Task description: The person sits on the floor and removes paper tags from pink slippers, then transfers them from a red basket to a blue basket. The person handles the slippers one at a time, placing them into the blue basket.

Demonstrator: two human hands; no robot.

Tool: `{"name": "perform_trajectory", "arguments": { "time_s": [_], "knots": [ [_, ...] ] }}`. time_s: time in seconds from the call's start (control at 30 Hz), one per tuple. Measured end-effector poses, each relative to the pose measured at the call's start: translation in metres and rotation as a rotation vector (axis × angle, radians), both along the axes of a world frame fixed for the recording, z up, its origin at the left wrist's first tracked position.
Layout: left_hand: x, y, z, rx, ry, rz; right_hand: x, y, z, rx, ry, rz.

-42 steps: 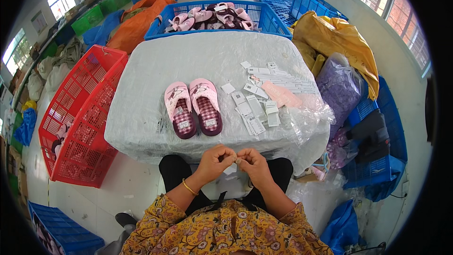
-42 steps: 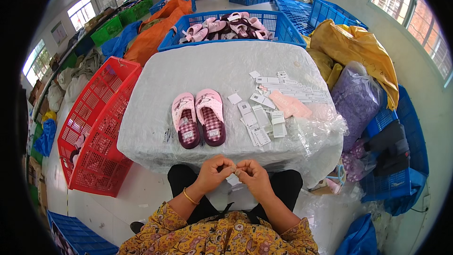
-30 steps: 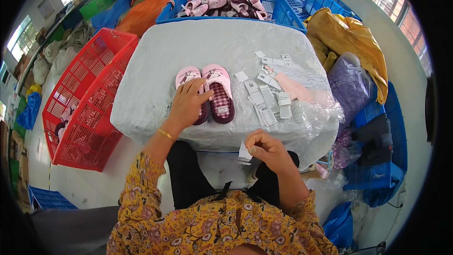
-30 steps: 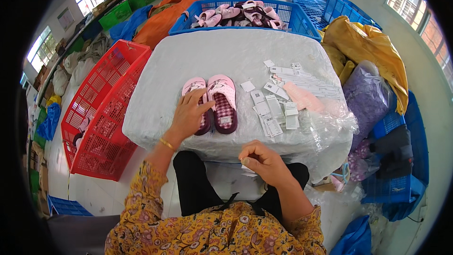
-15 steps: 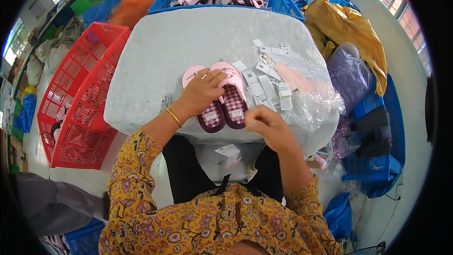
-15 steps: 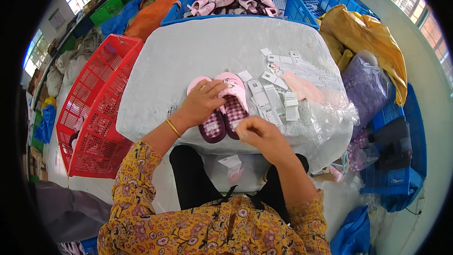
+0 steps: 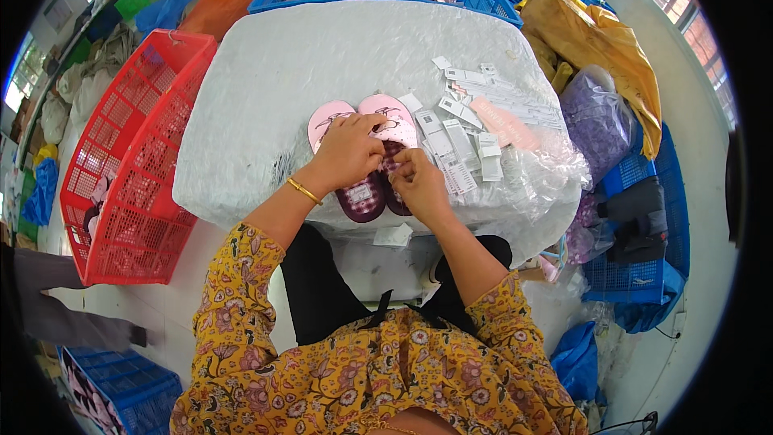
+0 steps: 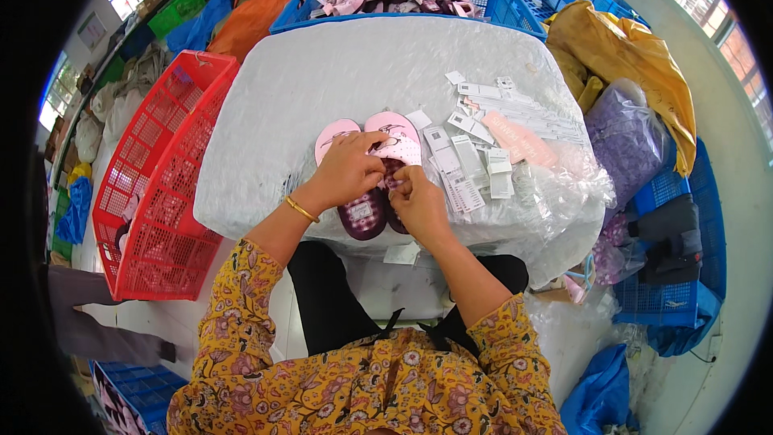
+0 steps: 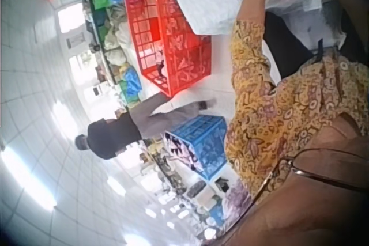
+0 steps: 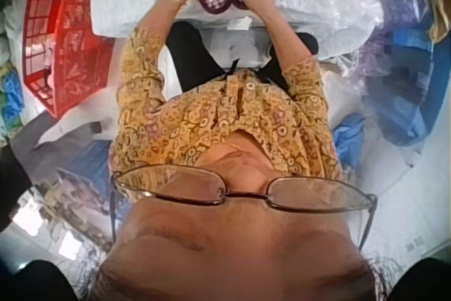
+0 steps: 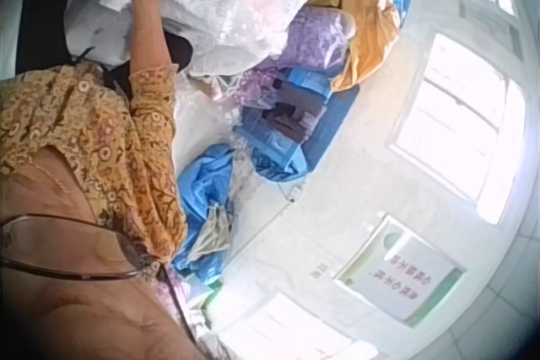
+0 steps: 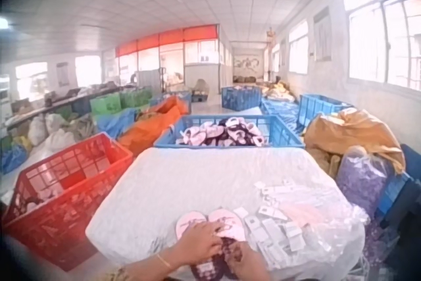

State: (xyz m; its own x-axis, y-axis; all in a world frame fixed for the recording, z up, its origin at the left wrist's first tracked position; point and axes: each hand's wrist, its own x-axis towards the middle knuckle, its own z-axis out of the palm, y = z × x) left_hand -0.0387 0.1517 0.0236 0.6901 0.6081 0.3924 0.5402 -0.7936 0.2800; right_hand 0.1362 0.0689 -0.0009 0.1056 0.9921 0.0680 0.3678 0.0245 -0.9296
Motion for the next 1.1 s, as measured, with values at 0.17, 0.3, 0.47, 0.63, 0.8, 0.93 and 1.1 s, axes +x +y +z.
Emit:
{"name": "perform_trajectory", "arguments": {
  "time_s": [0.17,0.3,0.47,0.63,0.8,0.93,1.1],
  "knots": [
    [0.003,-0.003,0.0,-0.063,-0.022,0.018,0.001,0.001,-0.006,0.056,-0.106,-0.015],
    [0.003,-0.002,-0.004,-0.059,-0.037,0.017,-0.001,0.001,-0.005,0.038,-0.128,-0.019],
    [0.002,-0.002,-0.005,-0.066,-0.031,0.012,-0.002,0.004,-0.008,0.043,-0.181,-0.031],
    [0.003,-0.004,-0.004,-0.076,-0.023,-0.011,-0.007,0.008,-0.007,0.06,-0.223,-0.074],
    [0.007,-0.002,-0.005,-0.061,0.006,-0.018,-0.011,0.013,-0.017,0.102,-0.213,-0.111],
    [0.007,0.004,-0.004,-0.058,0.017,-0.072,-0.011,0.013,-0.014,0.053,-0.193,-0.115],
    [0.001,0.012,0.006,-0.101,-0.027,-0.131,-0.012,0.012,-0.012,0.081,-0.124,-0.089]
  ]
}}
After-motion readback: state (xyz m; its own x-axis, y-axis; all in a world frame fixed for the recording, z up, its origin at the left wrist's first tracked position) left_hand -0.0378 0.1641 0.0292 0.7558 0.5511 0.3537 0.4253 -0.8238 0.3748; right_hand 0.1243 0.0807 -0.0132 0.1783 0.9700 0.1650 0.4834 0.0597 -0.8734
